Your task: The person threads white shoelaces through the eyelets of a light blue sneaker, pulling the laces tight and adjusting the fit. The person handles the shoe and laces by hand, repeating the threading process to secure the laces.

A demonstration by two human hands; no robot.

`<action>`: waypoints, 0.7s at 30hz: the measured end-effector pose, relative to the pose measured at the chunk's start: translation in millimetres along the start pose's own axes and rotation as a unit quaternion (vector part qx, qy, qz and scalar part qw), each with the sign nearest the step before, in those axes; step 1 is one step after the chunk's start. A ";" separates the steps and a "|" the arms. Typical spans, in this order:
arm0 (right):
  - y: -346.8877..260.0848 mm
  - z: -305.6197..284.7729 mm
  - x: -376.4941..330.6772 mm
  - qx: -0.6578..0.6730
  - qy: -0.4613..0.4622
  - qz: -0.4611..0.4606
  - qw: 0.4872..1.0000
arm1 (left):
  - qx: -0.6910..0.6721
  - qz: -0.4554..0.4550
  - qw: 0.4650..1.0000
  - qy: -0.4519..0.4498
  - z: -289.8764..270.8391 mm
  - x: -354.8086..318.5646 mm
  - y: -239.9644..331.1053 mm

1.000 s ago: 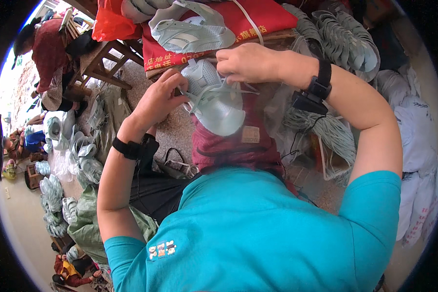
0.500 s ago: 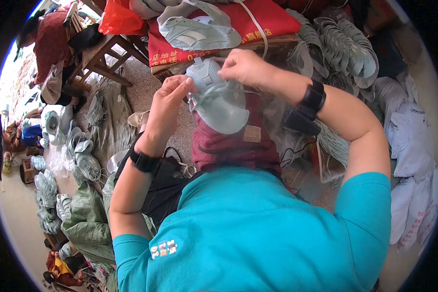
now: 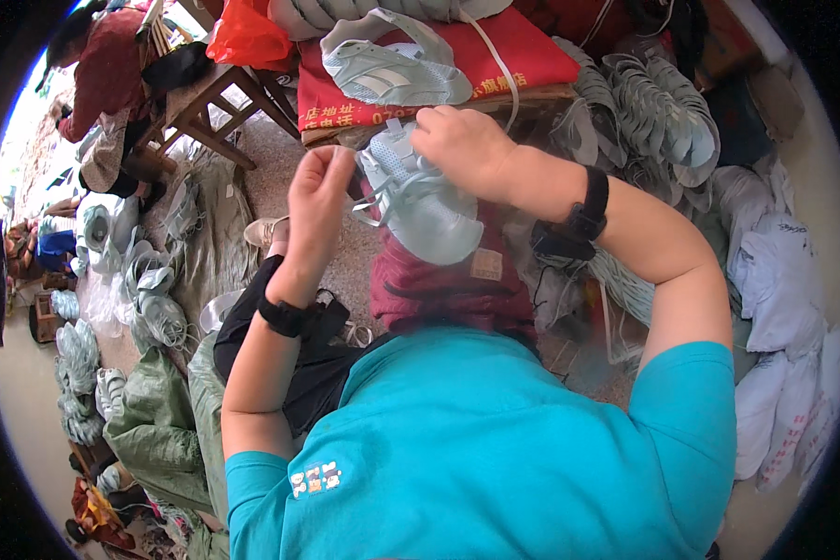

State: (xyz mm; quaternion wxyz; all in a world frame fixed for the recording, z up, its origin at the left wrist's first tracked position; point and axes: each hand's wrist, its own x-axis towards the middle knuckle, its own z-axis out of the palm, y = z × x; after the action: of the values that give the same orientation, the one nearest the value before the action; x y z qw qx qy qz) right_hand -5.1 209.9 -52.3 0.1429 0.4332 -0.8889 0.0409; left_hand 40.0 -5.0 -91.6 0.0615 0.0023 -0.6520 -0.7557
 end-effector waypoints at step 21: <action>-12.7 10.3 12.4 0.193 -0.035 0.141 0.970 | 0.451 0.061 0.887 -0.073 22.9 -7.1 3.9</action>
State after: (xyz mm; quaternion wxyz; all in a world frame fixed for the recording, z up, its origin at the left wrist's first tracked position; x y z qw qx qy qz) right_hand -4.7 190.6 -59.2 0.0176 0.3239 -0.9209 0.2163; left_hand 45.4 17.6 -84.8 0.0519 -0.0656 -0.9240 -0.3731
